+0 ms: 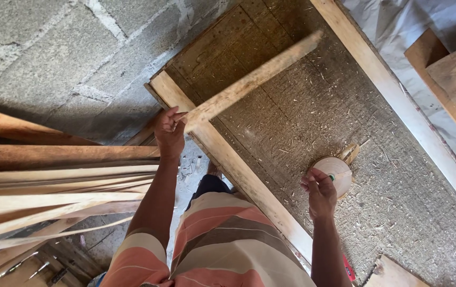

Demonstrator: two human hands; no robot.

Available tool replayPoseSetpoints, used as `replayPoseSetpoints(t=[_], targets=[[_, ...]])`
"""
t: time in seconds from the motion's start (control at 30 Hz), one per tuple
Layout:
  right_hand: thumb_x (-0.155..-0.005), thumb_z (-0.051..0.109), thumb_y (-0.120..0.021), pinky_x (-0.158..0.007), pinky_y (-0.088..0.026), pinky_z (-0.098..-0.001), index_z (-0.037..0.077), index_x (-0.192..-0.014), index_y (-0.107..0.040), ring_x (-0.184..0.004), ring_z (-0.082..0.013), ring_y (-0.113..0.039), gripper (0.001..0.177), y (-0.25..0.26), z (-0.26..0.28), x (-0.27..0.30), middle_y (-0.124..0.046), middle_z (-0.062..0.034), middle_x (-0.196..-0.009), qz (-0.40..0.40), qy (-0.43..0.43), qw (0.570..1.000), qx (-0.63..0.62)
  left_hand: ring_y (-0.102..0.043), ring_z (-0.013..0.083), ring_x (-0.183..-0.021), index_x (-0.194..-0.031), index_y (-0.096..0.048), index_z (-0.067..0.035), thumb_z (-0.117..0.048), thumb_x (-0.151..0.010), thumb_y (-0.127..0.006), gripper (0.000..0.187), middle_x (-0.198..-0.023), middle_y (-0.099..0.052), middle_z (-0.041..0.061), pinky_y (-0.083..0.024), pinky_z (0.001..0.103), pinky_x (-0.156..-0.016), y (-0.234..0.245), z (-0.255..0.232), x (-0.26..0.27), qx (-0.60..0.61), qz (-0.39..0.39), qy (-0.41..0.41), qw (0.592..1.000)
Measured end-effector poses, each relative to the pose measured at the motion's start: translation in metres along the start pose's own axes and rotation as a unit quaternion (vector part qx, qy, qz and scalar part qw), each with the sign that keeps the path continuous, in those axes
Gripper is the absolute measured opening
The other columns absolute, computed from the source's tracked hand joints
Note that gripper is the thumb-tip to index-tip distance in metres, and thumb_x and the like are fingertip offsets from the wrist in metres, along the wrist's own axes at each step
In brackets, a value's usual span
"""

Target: Measuring, cutting, and fitting thin wood strips and planks on a workbench.

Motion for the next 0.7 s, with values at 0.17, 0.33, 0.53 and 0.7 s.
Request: replayPoseSetpoints(t=[0.17,0.33,0.53,0.7], targets=[[-0.104,0.003,-0.055,-0.087,-0.058,-0.0373,0.0,-0.126,-0.061,-0.1,-0.0234,-0.068,0.023,-0.002,0.006,0.006,-0.069,-0.0148,-0.113,-0.012,-0.014,1.0,0.003,-0.065,0.0153,-0.098,-0.136,-0.051,0.002,0.013,-0.096,-0.067,0.044,-0.108,-0.067,0.01,-0.057,0.027,-0.092,0.005,0.053,-0.022,0.152,-0.119,0.036,0.981],[-0.103,0.004,-0.054,-0.088,-0.059,-0.0365,0.001,-0.127,-0.06,-0.103,-0.0228,-0.069,0.025,0.002,0.005,0.01,-0.069,-0.0136,-0.117,-0.018,-0.008,1.0,-0.007,-0.066,0.0159,-0.093,-0.132,-0.051,0.002,0.01,-0.095,-0.068,0.042,-0.107,-0.067,0.011,-0.057,0.026,-0.085,0.009,0.061,-0.049,0.208,-0.23,0.072,0.948],[-0.104,0.005,-0.055,-0.089,-0.058,-0.0379,-0.001,-0.128,-0.059,-0.103,-0.0234,-0.068,0.025,0.013,-0.012,0.011,-0.068,-0.0155,-0.12,-0.026,-0.019,0.999,-0.014,-0.069,0.0203,-0.091,-0.126,-0.05,0.0,0.008,-0.091,-0.071,0.042,-0.105,-0.069,0.015,-0.063,0.029,-0.08,0.001,0.04,-0.079,0.208,-0.313,0.15,0.915],[-0.103,0.007,-0.056,-0.088,-0.056,-0.0377,-0.001,-0.13,-0.059,-0.102,-0.0228,-0.067,0.028,0.016,-0.023,0.014,-0.068,-0.0155,-0.121,-0.043,-0.028,0.999,-0.013,-0.069,0.0216,-0.092,-0.12,-0.054,0.001,0.006,-0.089,-0.075,0.038,-0.106,-0.067,0.015,-0.064,0.031,-0.081,-0.009,0.053,-0.103,0.186,-0.354,0.188,0.897]])
Point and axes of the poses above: each hand's wrist, its own x-axis away from the middle knuckle, its own y-axis out of the back of the hand, z = x × y, the point moved 2 cm from there along -x, towards the middle knuckle
